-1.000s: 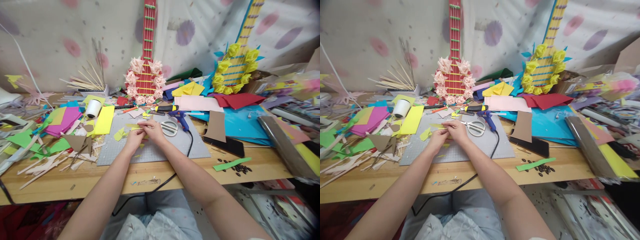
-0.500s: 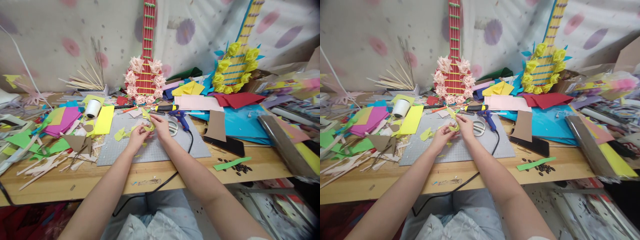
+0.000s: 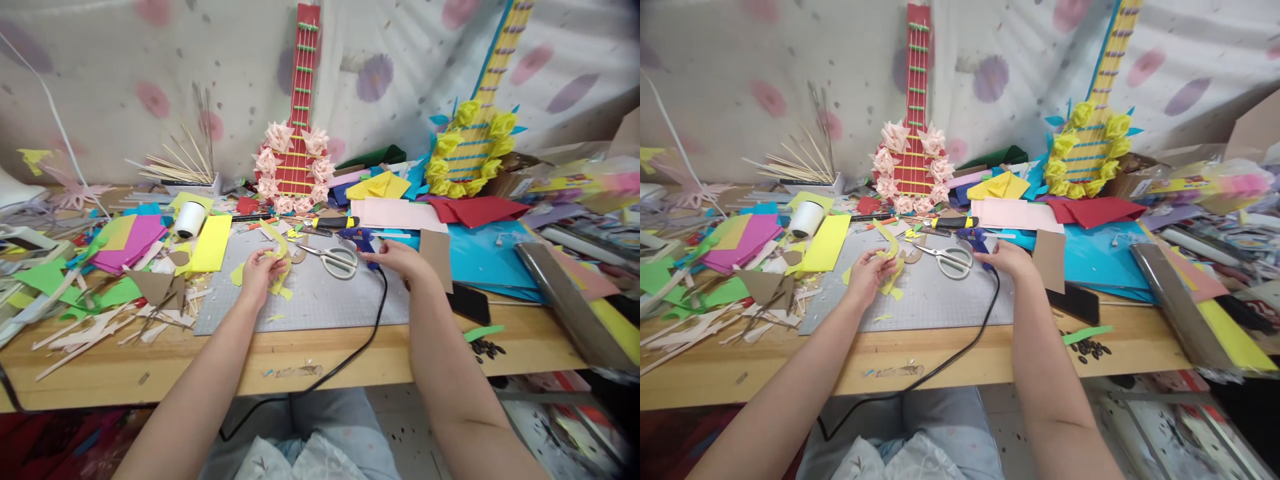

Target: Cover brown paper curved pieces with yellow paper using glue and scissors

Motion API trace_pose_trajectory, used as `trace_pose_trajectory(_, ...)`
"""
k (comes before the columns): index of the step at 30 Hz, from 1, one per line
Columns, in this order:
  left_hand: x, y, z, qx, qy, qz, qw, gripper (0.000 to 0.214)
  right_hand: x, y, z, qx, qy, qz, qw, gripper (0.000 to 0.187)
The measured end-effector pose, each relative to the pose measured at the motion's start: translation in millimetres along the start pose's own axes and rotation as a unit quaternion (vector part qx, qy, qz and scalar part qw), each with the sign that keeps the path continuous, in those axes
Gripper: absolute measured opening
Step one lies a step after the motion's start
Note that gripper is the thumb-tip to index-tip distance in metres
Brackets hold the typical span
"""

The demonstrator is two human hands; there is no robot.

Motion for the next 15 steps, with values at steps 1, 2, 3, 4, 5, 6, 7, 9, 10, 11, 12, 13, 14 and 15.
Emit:
trace_pose_trajectory(1,-0.2,0,0,0.008,0.004,-0.011,1.0,0.025,5,0,-5,-0.004,0.016,-0.009,1.0,0.052)
trace_pose_trajectory(2,-0.3,1,1,0.017,0.006,-0.025,1.0,0.025,12,-3,-9,-0.023,0.023,-0.031,0.999,0.052)
trace_pose_trajectory(3,-0.2,1,1,0.026,0.008,-0.039,0.999,0.026,19,-8,-13,-0.043,0.033,-0.058,0.997,0.051)
trace_pose_trajectory(4,-0.2,1,2,0.035,0.008,-0.051,0.998,0.026,24,-12,-16,-0.051,0.049,-0.087,0.994,0.05)
trace_pose_trajectory(5,-0.1,2,2,0.042,0.009,-0.06,0.997,0.027,29,-15,-18,-0.049,0.068,-0.119,0.989,0.048)
trace_pose_trajectory(6,-0.2,2,3,0.049,0.01,-0.065,0.997,0.027,32,-16,-19,-0.041,0.089,-0.152,0.983,0.048)
trace_pose_trajectory(7,-0.4,2,3,0.054,0.013,-0.067,0.996,0.026,34,-16,-19,-0.027,0.108,-0.187,0.976,0.048)
trace_pose_trajectory(9,-0.7,3,3,0.06,0.019,-0.066,0.996,0.023,34,-15,-15,-0.003,0.141,-0.276,0.951,0.048)
trace_pose_trajectory(10,-0.5,3,3,0.059,0.021,-0.065,0.996,0.021,33,-16,-12,-0.001,0.155,-0.328,0.932,0.048)
trace_pose_trajectory(11,0.0,3,3,0.055,0.02,-0.064,0.996,0.021,31,-17,-8,-0.008,0.163,-0.382,0.91,0.047)
trace_pose_trajectory(12,0.5,2,2,0.051,0.019,-0.063,0.997,0.02,29,-21,-4,-0.025,0.163,-0.431,0.887,0.046)
trace_pose_trajectory(13,1.0,2,2,0.046,0.017,-0.065,0.997,0.02,28,-27,0,-0.051,0.15,-0.467,0.87,0.044)
trace_pose_trajectory(14,1.1,1,1,0.043,0.017,-0.068,0.997,0.019,28,-36,5,-0.081,0.124,-0.487,0.861,0.042)
trace_pose_trajectory(15,0.9,0,0,0.042,0.02,-0.072,0.996,0.019,30,-45,10,-0.104,0.087,-0.489,0.862,0.041)
Point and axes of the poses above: each hand's wrist, its own z-axis away from the middle knuckle, its own x-axis out of the palm, y = z × x, the point moved 6 cm from there along -z, towards the middle knuckle, and after that the axes turned 6 degrees about -x, right-handed, at the moved point
